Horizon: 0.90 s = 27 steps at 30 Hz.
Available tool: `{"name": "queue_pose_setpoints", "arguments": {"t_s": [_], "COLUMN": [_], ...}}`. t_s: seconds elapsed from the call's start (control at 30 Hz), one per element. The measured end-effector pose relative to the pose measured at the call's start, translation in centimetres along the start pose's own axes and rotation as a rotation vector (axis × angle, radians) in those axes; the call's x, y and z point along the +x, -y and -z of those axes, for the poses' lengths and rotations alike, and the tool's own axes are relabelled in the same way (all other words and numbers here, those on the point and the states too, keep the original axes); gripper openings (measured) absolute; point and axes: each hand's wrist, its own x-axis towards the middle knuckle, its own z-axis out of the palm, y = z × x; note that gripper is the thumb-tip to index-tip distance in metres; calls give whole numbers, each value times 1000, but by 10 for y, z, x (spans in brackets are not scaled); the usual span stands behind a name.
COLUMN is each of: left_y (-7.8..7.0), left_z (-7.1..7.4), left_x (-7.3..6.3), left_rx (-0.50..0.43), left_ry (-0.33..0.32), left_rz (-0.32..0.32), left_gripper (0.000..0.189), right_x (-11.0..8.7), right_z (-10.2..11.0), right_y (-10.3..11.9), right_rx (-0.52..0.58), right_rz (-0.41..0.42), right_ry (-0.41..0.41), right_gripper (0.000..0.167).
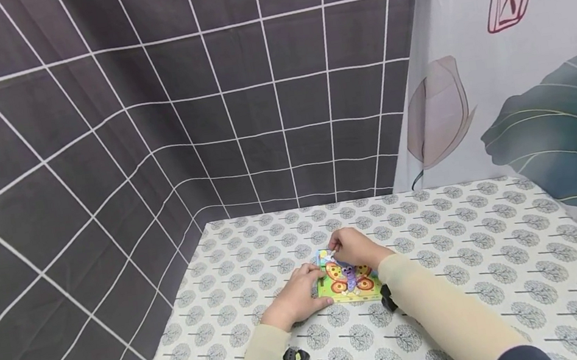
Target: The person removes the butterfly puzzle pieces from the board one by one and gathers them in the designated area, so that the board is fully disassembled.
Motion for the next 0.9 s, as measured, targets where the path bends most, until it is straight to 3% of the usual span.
{"name": "queue_pose_setpoints", "arguments": {"t_s": [0.27, 0.53, 0.9], "left_y": [-1, 0, -1], "left_z": [0, -2, -3], "left_x": [-1, -2, -2], "left_rx": [1, -6, -4], "left_ry": [-7, -7, -10], "left_rz": [-4, 8, 10], "left_gripper": [69, 68, 68], "right_x": [-1, -15, -35], "right_z": [0, 6, 20], "right_y": [-8, -16, -26], "right_rx": [49, 183, 240], "right_rz": [30, -41, -94], "right_ry": [-45, -85, -166], "right_gripper": [12, 12, 13]}}
